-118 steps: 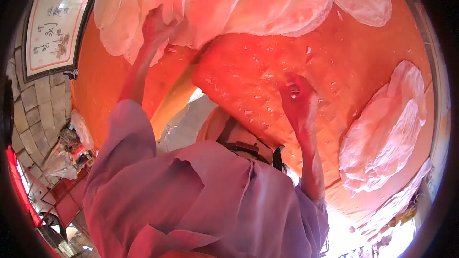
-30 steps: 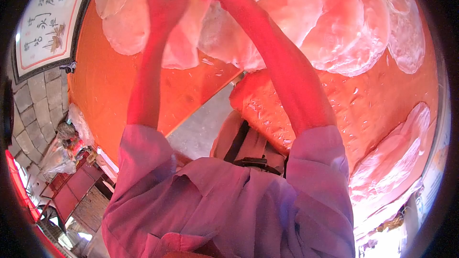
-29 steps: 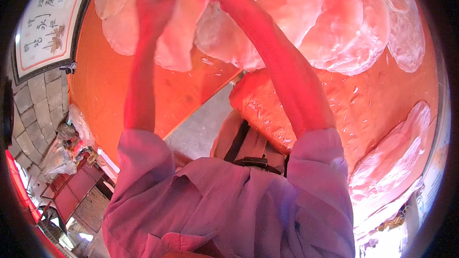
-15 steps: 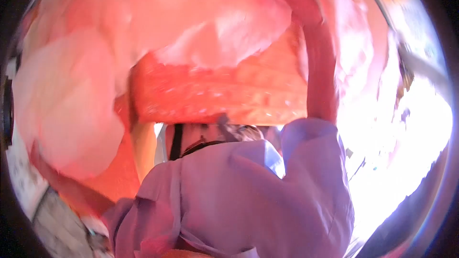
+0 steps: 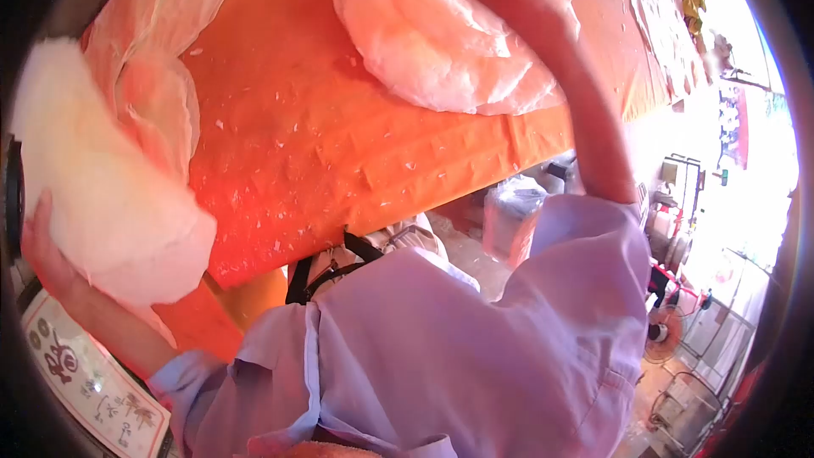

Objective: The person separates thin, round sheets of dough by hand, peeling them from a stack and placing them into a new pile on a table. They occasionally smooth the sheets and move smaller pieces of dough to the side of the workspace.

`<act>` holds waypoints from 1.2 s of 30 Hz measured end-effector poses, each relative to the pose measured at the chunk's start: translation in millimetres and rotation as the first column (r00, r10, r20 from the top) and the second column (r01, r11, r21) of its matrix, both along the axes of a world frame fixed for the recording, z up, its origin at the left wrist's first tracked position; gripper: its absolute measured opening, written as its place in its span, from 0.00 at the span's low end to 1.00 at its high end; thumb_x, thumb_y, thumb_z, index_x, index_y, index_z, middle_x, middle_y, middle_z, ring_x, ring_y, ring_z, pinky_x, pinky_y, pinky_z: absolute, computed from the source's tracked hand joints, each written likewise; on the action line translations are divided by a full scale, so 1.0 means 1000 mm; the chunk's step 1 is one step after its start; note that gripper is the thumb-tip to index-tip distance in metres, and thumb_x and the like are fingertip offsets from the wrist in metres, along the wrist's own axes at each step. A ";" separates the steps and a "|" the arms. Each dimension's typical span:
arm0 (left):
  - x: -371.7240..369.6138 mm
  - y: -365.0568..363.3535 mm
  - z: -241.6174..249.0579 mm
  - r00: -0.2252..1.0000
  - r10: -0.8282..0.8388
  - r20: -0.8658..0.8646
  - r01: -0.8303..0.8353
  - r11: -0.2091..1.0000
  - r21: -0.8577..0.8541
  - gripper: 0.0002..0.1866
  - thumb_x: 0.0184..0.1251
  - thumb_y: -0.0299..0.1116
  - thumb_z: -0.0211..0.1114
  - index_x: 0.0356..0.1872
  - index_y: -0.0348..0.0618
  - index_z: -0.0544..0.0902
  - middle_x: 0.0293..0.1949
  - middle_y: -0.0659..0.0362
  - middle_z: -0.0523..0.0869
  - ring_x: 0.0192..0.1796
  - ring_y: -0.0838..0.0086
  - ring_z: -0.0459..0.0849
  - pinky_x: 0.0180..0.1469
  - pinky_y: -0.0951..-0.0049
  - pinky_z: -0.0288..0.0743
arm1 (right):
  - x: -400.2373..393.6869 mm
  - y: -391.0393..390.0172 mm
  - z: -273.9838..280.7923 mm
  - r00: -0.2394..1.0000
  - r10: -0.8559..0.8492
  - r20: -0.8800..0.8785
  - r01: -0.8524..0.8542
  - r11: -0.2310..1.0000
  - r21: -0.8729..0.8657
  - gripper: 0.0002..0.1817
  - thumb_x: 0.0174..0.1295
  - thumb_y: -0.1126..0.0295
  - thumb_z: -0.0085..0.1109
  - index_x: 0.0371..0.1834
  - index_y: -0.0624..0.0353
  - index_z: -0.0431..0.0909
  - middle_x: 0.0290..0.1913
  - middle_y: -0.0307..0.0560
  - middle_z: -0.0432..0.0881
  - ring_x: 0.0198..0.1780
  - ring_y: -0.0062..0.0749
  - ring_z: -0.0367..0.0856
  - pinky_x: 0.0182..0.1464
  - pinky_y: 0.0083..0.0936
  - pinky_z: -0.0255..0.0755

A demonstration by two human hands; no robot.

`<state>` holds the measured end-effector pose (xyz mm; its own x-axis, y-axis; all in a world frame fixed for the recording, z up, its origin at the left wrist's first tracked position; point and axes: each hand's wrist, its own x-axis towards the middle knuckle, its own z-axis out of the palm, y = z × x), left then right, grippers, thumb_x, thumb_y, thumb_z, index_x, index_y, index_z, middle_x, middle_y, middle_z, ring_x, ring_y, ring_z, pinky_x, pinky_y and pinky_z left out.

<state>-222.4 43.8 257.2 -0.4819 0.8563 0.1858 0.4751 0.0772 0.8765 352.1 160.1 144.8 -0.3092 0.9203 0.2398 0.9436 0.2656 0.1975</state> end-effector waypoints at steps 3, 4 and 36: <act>0.106 0.060 0.031 0.977 -0.035 0.210 0.033 0.999 0.010 0.20 0.59 0.27 0.65 0.53 0.35 0.78 0.51 0.53 0.81 0.51 0.67 0.80 0.52 0.69 0.75 | -0.012 -0.062 -0.083 0.983 -0.163 -0.086 0.099 0.863 -0.495 0.28 0.60 0.58 0.59 0.63 0.55 0.71 0.47 0.58 0.81 0.47 0.51 0.81 0.50 0.46 0.74; 0.132 0.079 0.036 0.960 -0.094 0.265 0.086 0.995 0.040 0.19 0.59 0.27 0.65 0.52 0.35 0.78 0.51 0.53 0.81 0.51 0.67 0.80 0.52 0.69 0.76 | -0.013 -0.085 -0.107 0.972 -0.186 -0.145 0.096 0.873 -0.478 0.29 0.58 0.57 0.62 0.62 0.55 0.72 0.52 0.60 0.78 0.51 0.54 0.78 0.53 0.47 0.72; -0.293 -0.263 -0.271 0.603 0.336 -0.723 -0.604 0.785 -0.139 0.19 0.57 0.35 0.69 0.49 0.41 0.78 0.44 0.49 0.82 0.43 0.59 0.84 0.44 0.64 0.79 | -0.370 -0.217 -0.141 0.867 0.253 -0.429 -0.435 0.804 -0.405 0.23 0.48 0.69 0.69 0.51 0.56 0.78 0.46 0.56 0.77 0.49 0.54 0.74 0.53 0.45 0.69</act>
<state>-515.5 -218.9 -13.3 -0.7113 0.6065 0.3553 0.6964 0.6769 0.2386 -17.7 -57.1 3.5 -0.6105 0.7907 -0.0461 0.7504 0.5588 -0.3532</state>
